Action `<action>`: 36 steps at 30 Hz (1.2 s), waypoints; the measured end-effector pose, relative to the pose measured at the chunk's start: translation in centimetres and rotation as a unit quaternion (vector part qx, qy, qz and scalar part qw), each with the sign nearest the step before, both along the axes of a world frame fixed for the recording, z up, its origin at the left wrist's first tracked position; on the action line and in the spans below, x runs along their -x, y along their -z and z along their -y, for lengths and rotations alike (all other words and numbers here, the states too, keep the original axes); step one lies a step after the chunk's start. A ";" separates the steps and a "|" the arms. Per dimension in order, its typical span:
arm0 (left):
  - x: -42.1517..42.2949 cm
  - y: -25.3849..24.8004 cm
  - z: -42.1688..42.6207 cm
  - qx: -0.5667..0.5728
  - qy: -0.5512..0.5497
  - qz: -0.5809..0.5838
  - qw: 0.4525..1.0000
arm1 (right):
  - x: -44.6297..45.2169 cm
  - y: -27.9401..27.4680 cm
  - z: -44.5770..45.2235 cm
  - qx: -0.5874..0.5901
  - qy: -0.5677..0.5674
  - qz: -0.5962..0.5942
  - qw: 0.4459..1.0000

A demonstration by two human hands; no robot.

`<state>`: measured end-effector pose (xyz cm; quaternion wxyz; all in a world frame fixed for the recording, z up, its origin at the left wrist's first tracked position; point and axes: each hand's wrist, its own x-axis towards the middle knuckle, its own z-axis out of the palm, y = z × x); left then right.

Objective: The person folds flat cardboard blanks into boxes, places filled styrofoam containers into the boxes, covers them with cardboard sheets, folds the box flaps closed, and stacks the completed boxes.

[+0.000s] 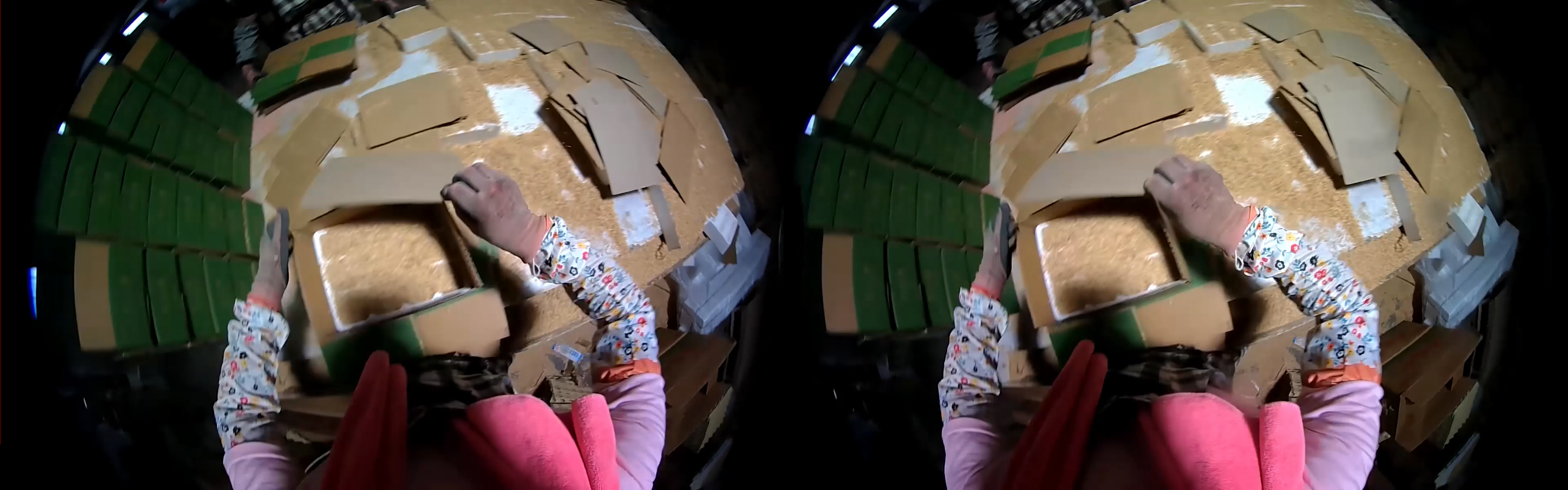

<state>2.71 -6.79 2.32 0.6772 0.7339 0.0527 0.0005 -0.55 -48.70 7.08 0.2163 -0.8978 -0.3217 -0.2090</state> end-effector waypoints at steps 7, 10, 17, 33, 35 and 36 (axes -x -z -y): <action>9.5 -9.2 8.9 -0.624 0.319 0.099 0.706 | 4.1 3.0 -8.1 0.401 -0.186 -0.362 0.821; 10.1 -5.2 11.1 -0.728 0.339 0.017 0.595 | 4.1 0.9 -11.4 0.323 -0.072 -0.295 0.896; 5.3 -7.4 12.5 -0.675 0.457 -0.088 0.572 | -1.1 0.1 -6.4 -0.309 -0.042 -0.461 0.831; 8.7 8.3 6.9 -0.127 0.019 -0.010 0.992 | -2.8 10.8 -4.3 -0.066 0.056 -0.533 0.841; 9.2 5.0 7.0 0.058 0.037 -0.055 0.996 | -0.3 14.7 -3.8 -0.196 0.026 -0.465 0.863; 9.3 4.3 6.4 0.063 0.043 -0.122 0.990 | 1.5 15.9 -3.5 -0.247 -0.006 -0.445 0.861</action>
